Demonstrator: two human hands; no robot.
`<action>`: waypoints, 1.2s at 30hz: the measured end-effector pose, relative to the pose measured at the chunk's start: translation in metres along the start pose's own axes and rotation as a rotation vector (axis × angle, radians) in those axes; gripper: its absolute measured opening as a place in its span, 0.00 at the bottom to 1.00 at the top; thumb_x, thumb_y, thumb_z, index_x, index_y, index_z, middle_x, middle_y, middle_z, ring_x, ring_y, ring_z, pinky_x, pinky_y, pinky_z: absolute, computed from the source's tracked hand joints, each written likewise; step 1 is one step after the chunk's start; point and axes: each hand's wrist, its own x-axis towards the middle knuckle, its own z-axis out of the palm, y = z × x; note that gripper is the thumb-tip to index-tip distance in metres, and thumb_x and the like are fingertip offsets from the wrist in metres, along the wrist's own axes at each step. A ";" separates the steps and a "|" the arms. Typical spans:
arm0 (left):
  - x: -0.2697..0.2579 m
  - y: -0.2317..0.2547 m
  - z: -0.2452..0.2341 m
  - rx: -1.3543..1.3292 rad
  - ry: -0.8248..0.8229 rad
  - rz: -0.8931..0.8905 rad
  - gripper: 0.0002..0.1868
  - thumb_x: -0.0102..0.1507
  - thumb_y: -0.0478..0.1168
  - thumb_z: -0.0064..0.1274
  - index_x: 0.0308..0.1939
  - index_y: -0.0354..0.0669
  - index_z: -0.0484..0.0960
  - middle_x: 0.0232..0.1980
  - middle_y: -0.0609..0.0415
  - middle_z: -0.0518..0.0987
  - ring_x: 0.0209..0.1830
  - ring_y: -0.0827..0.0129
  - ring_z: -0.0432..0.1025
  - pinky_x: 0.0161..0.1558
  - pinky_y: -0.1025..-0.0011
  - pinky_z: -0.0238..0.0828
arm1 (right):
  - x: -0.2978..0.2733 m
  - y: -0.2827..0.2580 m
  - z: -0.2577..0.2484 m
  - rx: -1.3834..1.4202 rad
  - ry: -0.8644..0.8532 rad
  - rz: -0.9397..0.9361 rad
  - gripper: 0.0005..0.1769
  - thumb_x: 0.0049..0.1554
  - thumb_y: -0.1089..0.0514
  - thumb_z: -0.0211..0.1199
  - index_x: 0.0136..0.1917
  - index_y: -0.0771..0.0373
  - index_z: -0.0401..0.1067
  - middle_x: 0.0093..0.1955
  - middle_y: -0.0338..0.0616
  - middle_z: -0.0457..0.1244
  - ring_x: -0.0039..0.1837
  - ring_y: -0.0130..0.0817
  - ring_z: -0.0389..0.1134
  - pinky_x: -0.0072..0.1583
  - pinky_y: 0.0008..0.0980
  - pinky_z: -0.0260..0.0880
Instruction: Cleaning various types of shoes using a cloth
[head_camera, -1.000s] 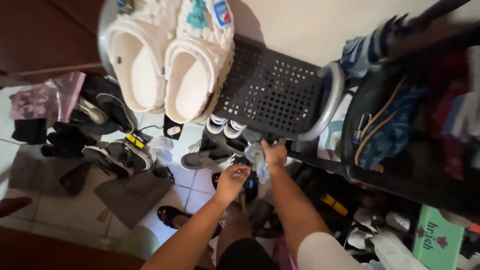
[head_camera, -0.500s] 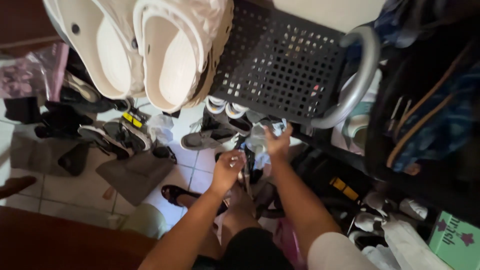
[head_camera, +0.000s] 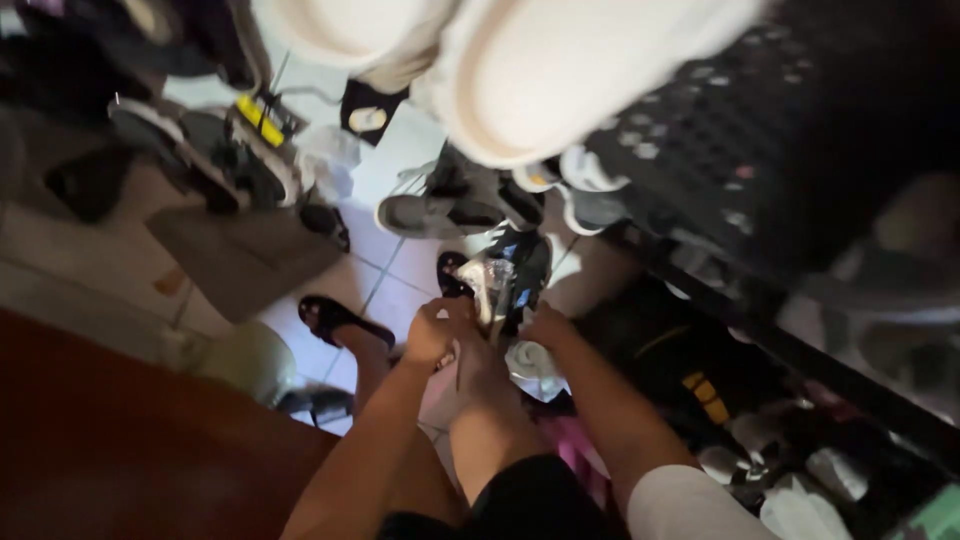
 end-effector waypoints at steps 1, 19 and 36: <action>0.002 -0.006 -0.007 -0.021 0.011 -0.014 0.13 0.58 0.36 0.55 0.46 0.36 0.83 0.23 0.48 0.80 0.17 0.66 0.72 0.20 0.68 0.65 | 0.004 0.001 0.011 -0.045 -0.047 -0.014 0.54 0.41 0.42 0.79 0.74 0.59 0.58 0.64 0.58 0.66 0.66 0.54 0.67 0.65 0.46 0.67; -0.005 -0.197 -0.072 0.033 0.424 -0.044 0.17 0.56 0.30 0.53 0.47 0.44 0.86 0.44 0.48 0.86 0.45 0.63 0.79 0.49 0.68 0.73 | 0.008 -0.079 0.127 -0.729 -0.772 -0.247 0.50 0.39 0.48 0.79 0.72 0.57 0.63 0.67 0.51 0.66 0.68 0.47 0.67 0.67 0.42 0.67; 0.132 -0.382 0.051 -0.393 0.553 -0.565 0.42 0.60 0.44 0.66 0.69 0.33 0.58 0.58 0.42 0.71 0.48 0.57 0.70 0.45 0.64 0.70 | 0.010 -0.109 0.335 -0.865 -0.961 -0.450 0.29 0.49 0.53 0.66 0.62 0.57 0.62 0.57 0.58 0.67 0.60 0.61 0.68 0.57 0.55 0.68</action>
